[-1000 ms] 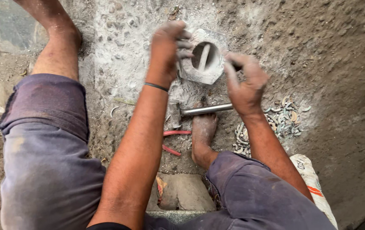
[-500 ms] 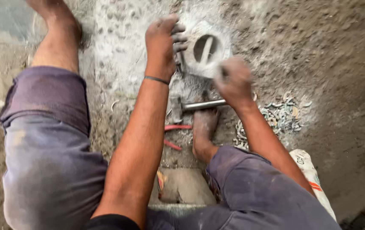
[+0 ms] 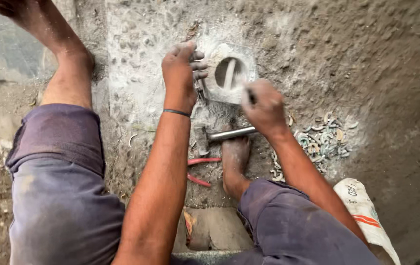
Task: The person sits on the ground and repeatedly places small metal hooks into a hexagonal mold, then strikes them with a hammer to shape them. The person occasionally uses pliers to adjust the hooks. Finished hooks are placed into a nearby sack.
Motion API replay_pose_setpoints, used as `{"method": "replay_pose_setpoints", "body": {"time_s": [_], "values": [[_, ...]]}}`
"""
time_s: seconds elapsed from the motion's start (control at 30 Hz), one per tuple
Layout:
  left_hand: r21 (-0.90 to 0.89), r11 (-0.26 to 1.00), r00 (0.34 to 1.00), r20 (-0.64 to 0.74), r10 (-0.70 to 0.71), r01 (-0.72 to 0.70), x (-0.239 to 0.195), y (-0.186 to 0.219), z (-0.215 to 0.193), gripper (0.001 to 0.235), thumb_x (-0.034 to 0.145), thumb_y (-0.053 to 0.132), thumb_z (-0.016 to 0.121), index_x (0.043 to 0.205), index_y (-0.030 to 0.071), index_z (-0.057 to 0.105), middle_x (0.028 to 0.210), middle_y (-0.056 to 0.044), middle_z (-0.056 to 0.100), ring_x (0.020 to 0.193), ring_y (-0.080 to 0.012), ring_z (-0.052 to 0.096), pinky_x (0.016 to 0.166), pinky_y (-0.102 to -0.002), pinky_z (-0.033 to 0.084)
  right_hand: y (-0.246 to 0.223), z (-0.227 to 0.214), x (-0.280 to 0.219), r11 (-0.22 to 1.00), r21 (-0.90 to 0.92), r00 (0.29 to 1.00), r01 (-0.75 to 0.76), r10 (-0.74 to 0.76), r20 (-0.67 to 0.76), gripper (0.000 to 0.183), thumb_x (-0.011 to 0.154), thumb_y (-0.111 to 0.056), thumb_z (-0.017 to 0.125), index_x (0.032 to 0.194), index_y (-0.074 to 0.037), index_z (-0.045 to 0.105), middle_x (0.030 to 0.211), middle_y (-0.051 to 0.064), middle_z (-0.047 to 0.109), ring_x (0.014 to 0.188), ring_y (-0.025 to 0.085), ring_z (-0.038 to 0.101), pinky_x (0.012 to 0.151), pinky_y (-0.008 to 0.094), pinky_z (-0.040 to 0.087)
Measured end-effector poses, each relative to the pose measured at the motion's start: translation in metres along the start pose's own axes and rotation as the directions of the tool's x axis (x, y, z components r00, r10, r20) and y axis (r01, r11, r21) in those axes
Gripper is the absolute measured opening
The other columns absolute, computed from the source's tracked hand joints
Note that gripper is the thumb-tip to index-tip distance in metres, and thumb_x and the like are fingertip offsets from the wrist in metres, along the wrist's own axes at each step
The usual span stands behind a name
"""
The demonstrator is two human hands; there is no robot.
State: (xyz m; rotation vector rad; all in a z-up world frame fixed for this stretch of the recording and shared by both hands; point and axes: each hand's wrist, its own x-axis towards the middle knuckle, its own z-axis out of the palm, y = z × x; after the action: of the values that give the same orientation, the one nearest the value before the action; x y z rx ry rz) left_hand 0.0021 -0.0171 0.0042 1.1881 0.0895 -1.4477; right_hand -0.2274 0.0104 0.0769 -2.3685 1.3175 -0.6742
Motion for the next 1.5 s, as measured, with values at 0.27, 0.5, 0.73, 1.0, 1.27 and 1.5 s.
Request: {"method": "replay_pose_setpoints", "body": {"time_s": [0.27, 0.5, 0.73, 1.0, 1.27, 1.5], "values": [[0.012, 0.998, 0.997, 0.023, 0.067, -0.067, -0.025, -0.008, -0.007, 0.016, 0.095, 0.016, 0.067, 0.1, 0.001, 0.066, 0.083, -0.011, 0.068, 0.061, -0.0197, 0.064, 0.052, -0.033, 0.053, -0.023, -0.007, -0.015, 0.999, -0.003, 0.998, -0.037, 0.037, 0.058, 0.015, 0.093, -0.002, 0.075, 0.102, -0.001, 0.062, 0.087, 0.018, 0.063, 0.076, 0.036, 0.067, 0.067, 0.045, 0.055], [0.049, 0.999, 1.0, -0.003, 0.014, -0.014, -0.024, -0.002, 0.003, 0.014, 0.095, 0.018, 0.066, 0.094, 0.005, 0.062, 0.078, -0.008, 0.068, 0.057, -0.0168, 0.063, 0.048, -0.03, 0.05, -0.016, -0.009, -0.008, 0.999, -0.05, 0.995, 0.012, -0.007, 0.104, 0.018, 0.092, -0.004, 0.076, 0.103, -0.001, 0.062, 0.089, 0.018, 0.064, 0.079, 0.037, 0.067, 0.066, 0.046, 0.054], [0.117, 0.993, 1.0, -0.014, 0.023, -0.022, -0.019, 0.01, 0.012, 0.013, 0.094, 0.017, 0.066, 0.095, 0.004, 0.063, 0.079, -0.009, 0.07, 0.057, -0.015, 0.064, 0.045, -0.029, 0.048, -0.01, -0.008, 0.0, 0.984, -0.124, 0.923, -0.129, 0.165, 0.349, 0.012, 0.097, -0.003, 0.074, 0.103, -0.003, 0.064, 0.079, 0.014, 0.066, 0.069, 0.027, 0.069, 0.061, 0.041, 0.055], [0.272, 0.962, 0.976, 0.211, -0.051, -0.009, -0.032, 0.013, 0.021, 0.016, 0.094, 0.017, 0.068, 0.1, 0.003, 0.07, 0.081, -0.007, 0.071, 0.059, -0.0125, 0.064, 0.046, -0.026, 0.049, -0.022, -0.01, 0.007, 0.89, 0.246, 0.922, -0.384, 0.385, 0.046, 0.011, 0.099, -0.004, 0.065, 0.105, -0.001, 0.057, 0.082, 0.014, 0.066, 0.069, 0.021, 0.067, 0.06, 0.034, 0.055], [0.371, 0.915, 0.754, 0.644, -0.127, -0.162, -0.068, 0.019, 0.039, 0.023, 0.089, 0.013, 0.08, 0.111, 0.006, 0.079, 0.102, 0.0, 0.073, 0.089, -0.0103, 0.069, 0.076, -0.026, 0.058, -0.037, -0.027, 0.015, 0.221, 0.86, 0.805, -0.46, 0.512, 0.299, 0.011, 0.107, -0.004, 0.057, 0.116, -0.002, 0.051, 0.093, 0.013, 0.07, 0.08, 0.019, 0.072, 0.075, 0.034, 0.062], [0.342, 0.886, 0.706, 0.708, -0.025, -0.312, -0.063, 0.012, 0.036, 0.019, 0.091, 0.007, 0.079, 0.11, 0.006, 0.078, 0.11, -0.001, 0.073, 0.099, -0.0118, 0.071, 0.09, -0.029, 0.06, -0.038, -0.026, 0.014, 0.392, 0.796, 0.821, -0.461, 0.529, 0.215, 0.022, 0.103, 0.002, 0.056, 0.124, -0.001, 0.052, 0.102, 0.011, 0.068, 0.085, 0.015, 0.069, 0.076, 0.03, 0.061]]}}
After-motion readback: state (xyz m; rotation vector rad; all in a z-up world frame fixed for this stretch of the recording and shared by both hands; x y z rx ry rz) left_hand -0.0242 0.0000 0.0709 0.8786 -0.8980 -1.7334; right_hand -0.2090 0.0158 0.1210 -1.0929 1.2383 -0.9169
